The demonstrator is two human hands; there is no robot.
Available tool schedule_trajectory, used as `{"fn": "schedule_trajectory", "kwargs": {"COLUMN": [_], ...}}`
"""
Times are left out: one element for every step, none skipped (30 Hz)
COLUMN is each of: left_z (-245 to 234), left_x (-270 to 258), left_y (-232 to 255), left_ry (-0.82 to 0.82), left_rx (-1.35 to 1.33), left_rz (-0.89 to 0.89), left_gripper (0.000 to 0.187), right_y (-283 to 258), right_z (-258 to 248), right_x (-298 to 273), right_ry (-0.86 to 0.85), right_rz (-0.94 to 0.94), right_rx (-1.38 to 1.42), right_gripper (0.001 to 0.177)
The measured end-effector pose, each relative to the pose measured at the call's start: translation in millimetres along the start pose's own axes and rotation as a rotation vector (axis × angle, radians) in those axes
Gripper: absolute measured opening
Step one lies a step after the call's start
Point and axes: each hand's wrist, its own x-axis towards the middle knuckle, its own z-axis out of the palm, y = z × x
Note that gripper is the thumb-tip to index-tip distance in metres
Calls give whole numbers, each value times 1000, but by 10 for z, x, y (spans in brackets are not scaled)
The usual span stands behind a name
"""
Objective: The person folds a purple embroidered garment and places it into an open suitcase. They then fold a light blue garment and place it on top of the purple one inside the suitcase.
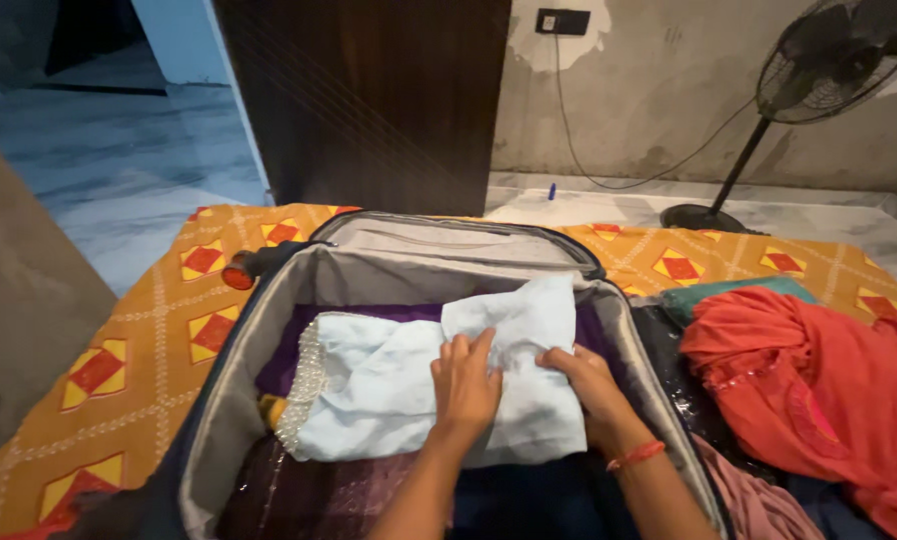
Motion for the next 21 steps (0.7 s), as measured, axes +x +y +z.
{"fn": "schedule_trajectory", "kwargs": {"left_z": [5,14,14,25,27,-22,-140,-287,-452,-645,-829,-1001,-1160,-1295,-1412,-1509,-1577,-1616,-1634,-1621,-1568], "left_x": [52,94,142,205,243,268,312,355,383,391,383,371,353,340,332,323,317,311,306,302,311], "left_y": [-12,-61,-139,-197,-241,-302,-385,-452,-497,-536,-550,-546,-536,-520,-510,-509,-520,-556,-624,-719,-832], "left_ry": [54,107,80,50,19,-31,-82,-131,-157,-182,-207,-203,-200,-198,-223,-248,-271,-263,-255,-246,-197], "left_rx": [-46,-93,-237,-385,-533,-664,-794,-923,-960,-995,-1031,-994,-957,-922,-898,-875,-852,-793,-735,-678,-696], "left_rz": [34,68,-18,-102,-186,-334,-484,-634,-691,-751,-810,-817,-823,-829,-816,-802,-789,-768,-747,-727,-696], "left_gripper": [55,54,51,49,46,46,47,47,50,54,59,62,66,69,71,72,75,71,67,64,59], "right_y": [-37,-72,-86,-86,-75,-62,-46,-26,-1,32,67,103,142,182,233,296,361,427,494,558,621], "right_z": [73,144,237,339,446,550,657,757,854,963,1074,1190,1305,1412,1513,1604,1691,1780,1868,1939,1992], "right_x": [6,-1,-5,-6,1,19,50,79,104,128,147,167,184,199,209,211,222,248,284,318,347], "right_ry": [-13,-26,-35,-41,-48,-31,-15,0,-25,-51,-77,-50,-22,8,14,20,25,11,-3,-18,-47], "right_rz": [-24,-47,-64,-82,-101,-129,-156,-185,-219,-251,-283,-304,-324,-346,-383,-419,-457,-485,-514,-543,-519], "right_rx": [4,7,9,9,10,-67,-144,-222,-247,-270,-294,-396,-498,-601,-644,-688,-731,-767,-802,-839,-862], "right_gripper": [32,32,33,33,34,34,34,34,35,36,37,39,42,44,47,50,53,52,51,50,48]}}
